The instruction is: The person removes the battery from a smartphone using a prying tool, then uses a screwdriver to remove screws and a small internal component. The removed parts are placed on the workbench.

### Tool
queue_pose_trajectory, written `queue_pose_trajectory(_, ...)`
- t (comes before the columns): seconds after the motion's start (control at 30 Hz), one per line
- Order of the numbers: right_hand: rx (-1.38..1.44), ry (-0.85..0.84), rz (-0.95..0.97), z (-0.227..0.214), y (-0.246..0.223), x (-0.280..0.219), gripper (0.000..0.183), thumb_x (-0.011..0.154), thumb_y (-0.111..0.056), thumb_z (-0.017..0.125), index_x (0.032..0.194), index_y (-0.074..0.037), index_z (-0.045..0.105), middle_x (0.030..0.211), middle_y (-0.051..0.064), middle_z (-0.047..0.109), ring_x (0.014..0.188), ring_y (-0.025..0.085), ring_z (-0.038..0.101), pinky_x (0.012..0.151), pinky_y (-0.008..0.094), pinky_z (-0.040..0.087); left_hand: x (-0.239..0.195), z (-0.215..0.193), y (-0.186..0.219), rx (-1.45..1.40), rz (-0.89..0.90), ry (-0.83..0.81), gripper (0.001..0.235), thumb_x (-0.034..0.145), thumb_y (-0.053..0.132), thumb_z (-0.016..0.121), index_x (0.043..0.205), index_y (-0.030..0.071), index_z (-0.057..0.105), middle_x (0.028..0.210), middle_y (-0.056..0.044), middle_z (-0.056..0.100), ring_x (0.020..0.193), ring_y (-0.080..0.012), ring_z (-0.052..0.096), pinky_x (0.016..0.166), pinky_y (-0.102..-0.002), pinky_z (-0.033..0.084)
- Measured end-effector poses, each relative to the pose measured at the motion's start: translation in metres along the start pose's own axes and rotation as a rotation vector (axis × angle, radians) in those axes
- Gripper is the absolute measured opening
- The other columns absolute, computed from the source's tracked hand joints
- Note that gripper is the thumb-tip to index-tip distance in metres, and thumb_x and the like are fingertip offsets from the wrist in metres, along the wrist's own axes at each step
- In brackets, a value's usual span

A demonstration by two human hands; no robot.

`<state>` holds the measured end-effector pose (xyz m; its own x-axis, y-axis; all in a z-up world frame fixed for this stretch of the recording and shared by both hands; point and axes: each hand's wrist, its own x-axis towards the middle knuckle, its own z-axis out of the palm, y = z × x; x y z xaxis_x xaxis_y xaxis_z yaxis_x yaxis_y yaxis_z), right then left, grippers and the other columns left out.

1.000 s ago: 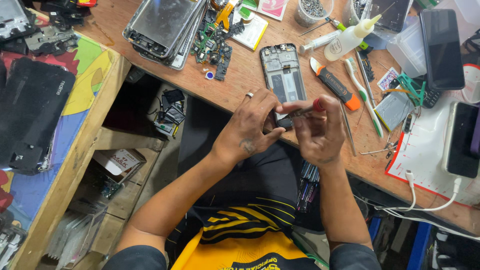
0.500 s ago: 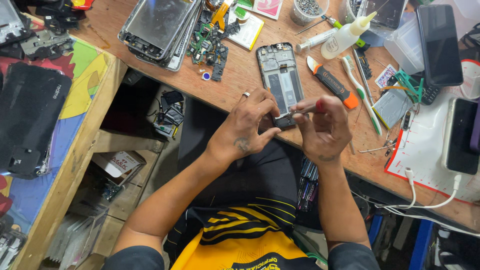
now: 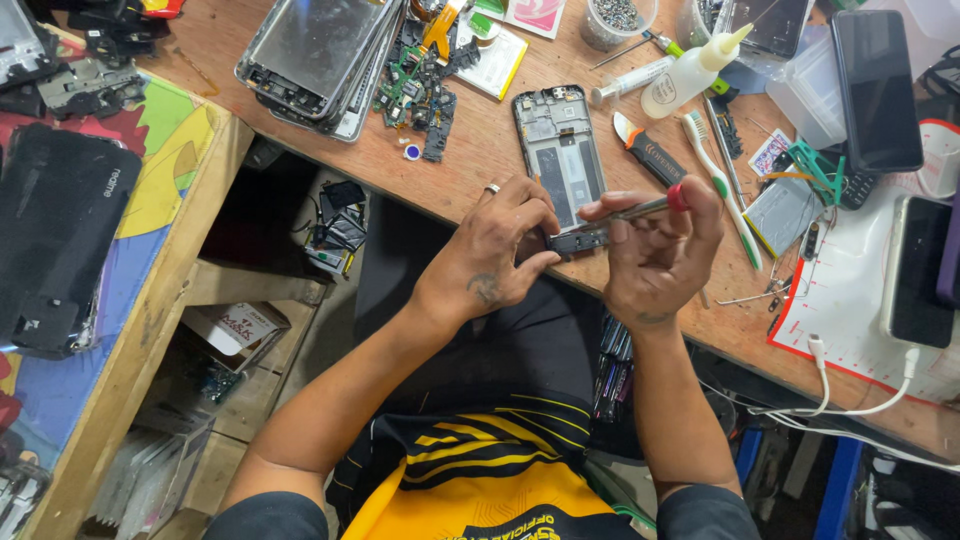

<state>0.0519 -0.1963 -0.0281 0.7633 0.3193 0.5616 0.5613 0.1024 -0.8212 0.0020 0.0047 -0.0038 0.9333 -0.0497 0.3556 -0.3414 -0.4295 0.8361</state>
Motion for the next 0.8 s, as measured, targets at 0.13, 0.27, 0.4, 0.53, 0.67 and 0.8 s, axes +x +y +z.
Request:
queue_pose_trajectory(0.13,0.026,0.014,0.015,0.000,0.002,0.000,0.062,0.112,0.010,0.057,0.159,-0.016,0.026,0.124,0.022,0.066,0.104,0.029,0.073,0.099,0.044,0.063,-0.001,0.002,-0.002,-0.032,-0.016,0.005,0.021,0.081,0.005,0.080,0.095,0.003,0.065,0.107,-0.010,0.061,0.103,-0.0324,0.064,0.091,-0.040,0.052)
queue_pose_trajectory(0.27,0.035,0.057,0.000,0.000,0.002,0.000,0.061,0.113,0.009,0.057,0.160,-0.016,0.025,0.124,0.021,0.067,0.103,0.028,0.073,0.099,0.044,0.064,0.001,0.004,-0.003,-0.124,-0.079,0.005,0.013,0.084,0.000,0.072,0.096,0.004,0.067,0.108,-0.009,0.062,0.099,-0.0289,0.067,0.085,-0.036,0.056)
queue_pose_trajectory(0.4,0.020,0.083,-0.016,0.000,0.000,0.001,0.061,0.115,0.009,0.057,0.160,-0.016,0.024,0.123,0.021,0.066,0.102,0.027,0.072,0.098,0.043,0.063,-0.003,0.006,0.000,-0.028,-0.022,0.027,0.012,0.086,-0.002,0.069,0.095,0.004,0.064,0.107,-0.010,0.061,0.099,-0.0322,0.064,0.085,-0.040,0.054)
queue_pose_trajectory(0.53,-0.022,0.114,-0.040,-0.001,0.000,0.002,0.061,0.117,0.008,0.056,0.161,-0.016,0.022,0.122,0.020,0.066,0.102,0.026,0.072,0.096,0.041,0.061,-0.006,0.013,0.002,0.190,0.063,0.059,0.012,0.089,0.000,0.068,0.097,0.004,0.060,0.110,-0.011,0.059,0.103,-0.0339,0.060,0.088,-0.043,0.051)
queue_pose_trajectory(0.67,-0.038,0.147,-0.044,0.000,0.001,0.002,0.061,0.117,0.009,0.056,0.161,-0.016,0.022,0.122,0.019,0.066,0.102,0.026,0.072,0.097,0.041,0.061,-0.006,0.017,0.002,0.266,0.122,0.066,0.015,0.090,0.001,0.068,0.101,0.004,0.058,0.111,-0.012,0.055,0.108,-0.0330,0.056,0.096,-0.042,0.048)
queue_pose_trajectory(0.8,-0.025,0.163,-0.045,0.000,0.002,0.003,0.061,0.116,0.009,0.057,0.161,-0.015,0.023,0.123,0.020,0.065,0.102,0.026,0.072,0.098,0.041,0.061,-0.005,0.018,0.003,0.334,0.133,0.035,0.014,0.091,0.001,0.066,0.100,0.004,0.057,0.108,-0.012,0.054,0.105,-0.0321,0.054,0.097,-0.042,0.046)
